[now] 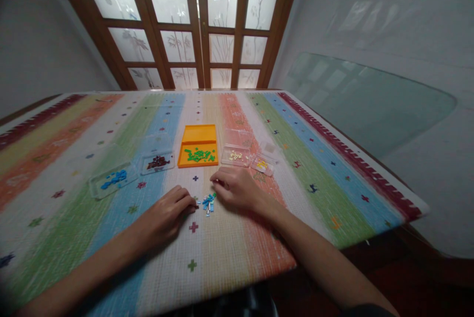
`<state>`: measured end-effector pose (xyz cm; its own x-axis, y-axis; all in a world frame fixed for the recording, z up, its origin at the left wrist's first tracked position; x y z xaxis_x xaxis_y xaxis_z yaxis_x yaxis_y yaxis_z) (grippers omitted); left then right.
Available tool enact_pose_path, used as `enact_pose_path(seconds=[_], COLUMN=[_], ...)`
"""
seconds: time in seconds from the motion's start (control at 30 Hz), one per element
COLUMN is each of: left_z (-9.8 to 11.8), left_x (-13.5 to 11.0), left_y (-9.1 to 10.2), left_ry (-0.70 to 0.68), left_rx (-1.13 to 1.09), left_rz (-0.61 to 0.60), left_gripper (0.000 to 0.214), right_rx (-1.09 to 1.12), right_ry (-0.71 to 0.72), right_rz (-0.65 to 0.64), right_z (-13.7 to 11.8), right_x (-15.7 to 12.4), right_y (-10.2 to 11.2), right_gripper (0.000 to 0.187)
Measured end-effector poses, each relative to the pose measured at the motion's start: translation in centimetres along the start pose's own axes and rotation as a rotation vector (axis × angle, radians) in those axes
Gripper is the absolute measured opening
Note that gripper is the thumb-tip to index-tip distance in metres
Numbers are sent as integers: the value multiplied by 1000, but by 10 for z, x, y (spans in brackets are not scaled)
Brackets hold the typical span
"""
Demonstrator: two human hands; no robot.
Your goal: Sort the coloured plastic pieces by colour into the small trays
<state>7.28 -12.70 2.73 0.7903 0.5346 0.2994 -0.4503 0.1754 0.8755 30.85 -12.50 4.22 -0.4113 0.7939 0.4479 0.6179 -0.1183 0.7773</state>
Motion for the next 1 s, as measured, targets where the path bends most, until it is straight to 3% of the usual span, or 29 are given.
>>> enact_pose_path(seconds=[0.2,0.43,0.53,0.67,1.0], left_z=[-21,-67,-82,-97,-109], left_x=[5,-1,-5,-4,-4], left_y=[32,80,83,79,75], left_ry=[3,262,314,387,417], left_rx=[-34,146,197,207,152], left_rz=[151,452,506,492,463], left_gripper=[14,16,17,18,17], right_rx=[-1,5,9,14,-1], right_ry=[-21,-7,-21,-16,-15], right_rz=[-20,-30,-44,-49,-100], right_z=[-2,-4,-4,-4,-4], right_x=[-1,-1,-1,-1,-1], right_y=[1,3,3,3,3], right_gripper=[17,17,17,17,17])
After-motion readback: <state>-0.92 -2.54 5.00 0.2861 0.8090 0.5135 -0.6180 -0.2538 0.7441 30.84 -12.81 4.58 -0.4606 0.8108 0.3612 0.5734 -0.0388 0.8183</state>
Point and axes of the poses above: each hand's wrist, its own x-axis towards the middle knuckle, its own y-axis out of the back of the hand, z = x × y, the point moved 1 cm from there along x, towards the middle knuckle
